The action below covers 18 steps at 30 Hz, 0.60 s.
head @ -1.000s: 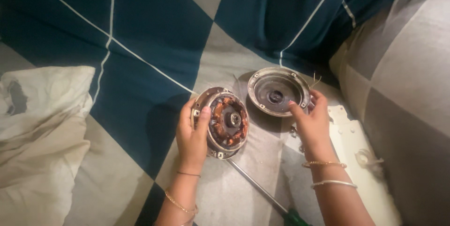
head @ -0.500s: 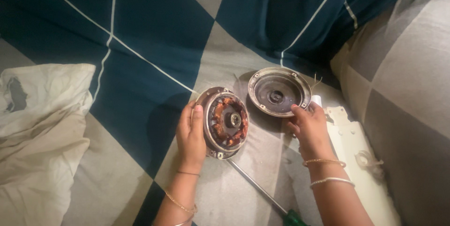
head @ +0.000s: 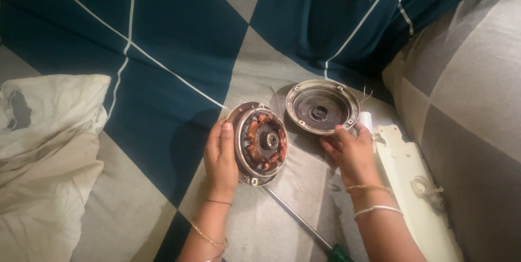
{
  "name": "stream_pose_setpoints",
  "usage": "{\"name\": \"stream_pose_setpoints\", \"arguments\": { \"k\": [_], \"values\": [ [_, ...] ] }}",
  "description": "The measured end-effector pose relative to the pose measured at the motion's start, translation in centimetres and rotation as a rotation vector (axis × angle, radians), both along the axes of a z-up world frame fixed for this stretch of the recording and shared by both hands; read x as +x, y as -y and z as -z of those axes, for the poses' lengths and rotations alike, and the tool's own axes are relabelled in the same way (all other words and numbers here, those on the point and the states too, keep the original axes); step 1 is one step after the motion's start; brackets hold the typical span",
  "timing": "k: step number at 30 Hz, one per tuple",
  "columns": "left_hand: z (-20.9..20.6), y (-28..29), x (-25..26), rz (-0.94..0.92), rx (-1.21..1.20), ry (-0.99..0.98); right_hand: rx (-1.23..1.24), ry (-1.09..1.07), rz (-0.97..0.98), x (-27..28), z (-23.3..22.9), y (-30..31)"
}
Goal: The person assembles an electric fan motor by placing a metal ring into the stator, aligning the housing halves, and securing them with screws using a screwdriver. The person then tightens the screws in sequence.
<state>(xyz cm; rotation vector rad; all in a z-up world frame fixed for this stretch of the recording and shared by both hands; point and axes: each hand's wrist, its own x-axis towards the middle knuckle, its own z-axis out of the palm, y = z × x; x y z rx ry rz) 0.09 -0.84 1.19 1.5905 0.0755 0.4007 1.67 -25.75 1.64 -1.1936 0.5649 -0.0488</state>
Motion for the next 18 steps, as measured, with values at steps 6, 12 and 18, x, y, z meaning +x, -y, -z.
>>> {"name": "stream_pose_setpoints", "arguments": {
  "k": [6, 12, 18],
  "values": [
    [0.2, 0.1, 0.1, -0.030, 0.006, -0.035, -0.004, 0.073, -0.013, 0.3, 0.7, -0.3],
    [0.0, 0.2, 0.0, -0.043, 0.043, -0.024, -0.008, 0.067, 0.036, 0.3, 1.0, -0.3],
    [-0.2, 0.1, -0.1, -0.009, 0.005, -0.008, -0.072, 0.048, 0.069, 0.0, 0.1, -0.5]
  ]
}}
